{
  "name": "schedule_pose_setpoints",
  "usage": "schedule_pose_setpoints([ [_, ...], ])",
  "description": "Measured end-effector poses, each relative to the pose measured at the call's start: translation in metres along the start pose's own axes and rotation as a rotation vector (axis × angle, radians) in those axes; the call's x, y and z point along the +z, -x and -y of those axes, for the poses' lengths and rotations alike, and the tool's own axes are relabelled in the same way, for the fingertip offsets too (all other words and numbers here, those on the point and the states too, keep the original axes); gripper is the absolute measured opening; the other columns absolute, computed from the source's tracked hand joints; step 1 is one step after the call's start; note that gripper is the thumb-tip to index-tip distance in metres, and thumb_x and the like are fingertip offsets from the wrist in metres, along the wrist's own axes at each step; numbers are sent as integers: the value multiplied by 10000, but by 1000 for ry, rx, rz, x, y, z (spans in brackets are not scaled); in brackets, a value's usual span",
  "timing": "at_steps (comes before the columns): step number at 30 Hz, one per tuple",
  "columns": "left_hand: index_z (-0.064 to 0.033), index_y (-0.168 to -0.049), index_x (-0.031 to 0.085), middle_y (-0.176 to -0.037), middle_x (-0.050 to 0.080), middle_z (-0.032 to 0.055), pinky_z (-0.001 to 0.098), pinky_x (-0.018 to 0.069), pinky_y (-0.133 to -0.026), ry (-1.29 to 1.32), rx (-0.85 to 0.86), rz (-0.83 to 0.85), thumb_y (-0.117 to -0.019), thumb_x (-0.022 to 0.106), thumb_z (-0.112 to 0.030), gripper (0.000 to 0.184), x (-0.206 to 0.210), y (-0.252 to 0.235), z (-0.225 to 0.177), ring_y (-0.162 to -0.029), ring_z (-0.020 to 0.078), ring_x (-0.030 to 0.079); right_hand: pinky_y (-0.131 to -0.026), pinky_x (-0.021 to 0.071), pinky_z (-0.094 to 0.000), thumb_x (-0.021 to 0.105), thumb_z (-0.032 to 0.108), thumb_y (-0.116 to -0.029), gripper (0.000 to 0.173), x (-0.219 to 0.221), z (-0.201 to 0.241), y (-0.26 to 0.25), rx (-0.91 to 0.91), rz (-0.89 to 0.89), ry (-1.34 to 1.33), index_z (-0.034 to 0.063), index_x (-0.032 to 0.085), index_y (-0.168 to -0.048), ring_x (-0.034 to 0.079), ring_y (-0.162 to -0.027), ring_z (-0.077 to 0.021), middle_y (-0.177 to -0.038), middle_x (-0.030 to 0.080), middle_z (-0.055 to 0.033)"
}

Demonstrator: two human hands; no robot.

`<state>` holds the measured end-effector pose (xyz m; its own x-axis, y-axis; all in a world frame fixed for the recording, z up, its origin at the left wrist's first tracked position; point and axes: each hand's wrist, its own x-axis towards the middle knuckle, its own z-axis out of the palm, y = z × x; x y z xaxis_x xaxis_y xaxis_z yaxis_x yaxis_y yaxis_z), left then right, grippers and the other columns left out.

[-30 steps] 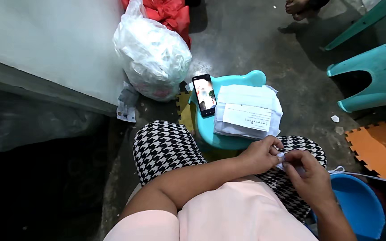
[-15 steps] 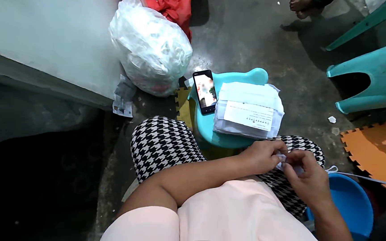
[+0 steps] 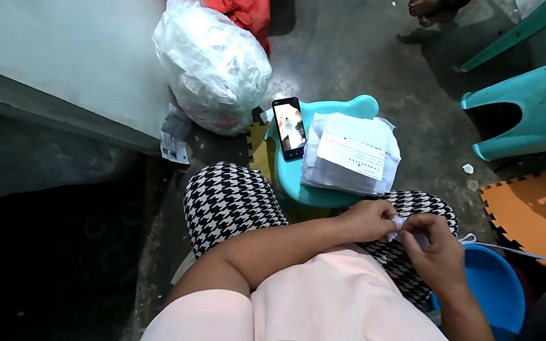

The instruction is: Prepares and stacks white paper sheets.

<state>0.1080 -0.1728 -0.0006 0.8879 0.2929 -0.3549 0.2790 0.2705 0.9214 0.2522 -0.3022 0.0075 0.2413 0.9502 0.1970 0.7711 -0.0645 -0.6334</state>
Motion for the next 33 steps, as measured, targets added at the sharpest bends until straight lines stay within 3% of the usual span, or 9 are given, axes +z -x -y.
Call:
schedule_pose_setpoints([
  [11, 18, -1046, 556, -879, 607, 65, 274, 554, -692, 303, -156, -20, -1036, 560, -109, 128, 1, -4, 5, -718, 105, 624, -725, 540, -180, 621, 143, -855, 244, -6, -6, 5, -1, 0, -20, -28, 598, -1028, 627, -784, -51, -860, 653, -84],
  [13, 8, -1041, 546, -876, 600, 64, 270, 556, -676, 334, -177, -44, -1037, 561, -114, 123, 0, -5, 9, -705, 105, 622, -747, 533, -173, 609, 148, -872, 286, -12, -8, 6, -9, -2, -1, -37, 611, -1089, 621, -796, -49, -871, 655, -85],
  [15, 6, -1051, 538, -900, 582, 69, 266, 556, -674, 288, -181, -52, -1036, 564, -118, 128, -1, -7, 11, -713, 105, 616, -732, 528, -236, 560, 144, -897, 369, -18, -8, 6, -26, 20, 79, -60, 631, -1196, 606, -776, -119, -869, 645, -113],
  [16, 10, -1054, 543, -908, 585, 75, 269, 559, -677, 239, -174, -56, -1034, 569, -122, 136, 0, -7, 11, -718, 107, 622, -714, 535, -297, 534, 139, -897, 373, -21, -7, 5, -33, 32, 135, -58, 656, -1189, 613, -767, -174, -870, 652, -132],
  [18, 23, -1062, 555, -924, 596, 94, 285, 565, -691, 141, -157, -46, -1032, 576, -129, 156, 0, -7, 11, -736, 121, 634, -713, 549, -399, 509, 129, -881, 296, -25, -3, 5, -37, 47, 219, -17, 721, -1028, 647, -798, -270, -879, 674, -156],
  [20, 28, -1080, 554, -928, 598, 102, 291, 563, -691, 93, -144, -30, -1034, 571, -132, 168, 1, -8, 10, -735, 124, 633, -712, 549, -415, 504, 138, -859, 252, -25, -1, 5, -39, 40, 250, 19, 723, -897, 659, -815, -288, -870, 679, -150],
  [25, 37, -1147, 538, -944, 609, 115, 294, 570, -698, 59, -126, 3, -1043, 574, -138, 207, 1, -8, 10, -739, 129, 645, -751, 533, -330, 514, 200, -884, 256, -24, -6, 6, -41, 18, 174, 32, 708, -887, 637, -846, -212, -873, 669, -121],
  [29, 48, -1163, 542, -948, 625, 128, 303, 572, -708, 33, -120, 26, -1048, 568, -144, 225, 1, -5, 10, -746, 136, 651, -968, 524, -270, 536, 195, -952, 157, -25, -13, 7, -1, 30, -154, 77, 639, -956, 637, -1121, -111, -1092, 700, -56],
  [33, 53, -1173, 542, -975, 620, 146, 317, 575, -719, -31, -117, 41, -1047, 562, -131, 224, 0, -5, 11, -760, 150, 655, -891, 570, -215, 554, 226, -1024, 101, -30, -7, 4, 35, -15, -453, 239, 611, -1106, 677, -1006, -29, -1056, 709, 125],
])
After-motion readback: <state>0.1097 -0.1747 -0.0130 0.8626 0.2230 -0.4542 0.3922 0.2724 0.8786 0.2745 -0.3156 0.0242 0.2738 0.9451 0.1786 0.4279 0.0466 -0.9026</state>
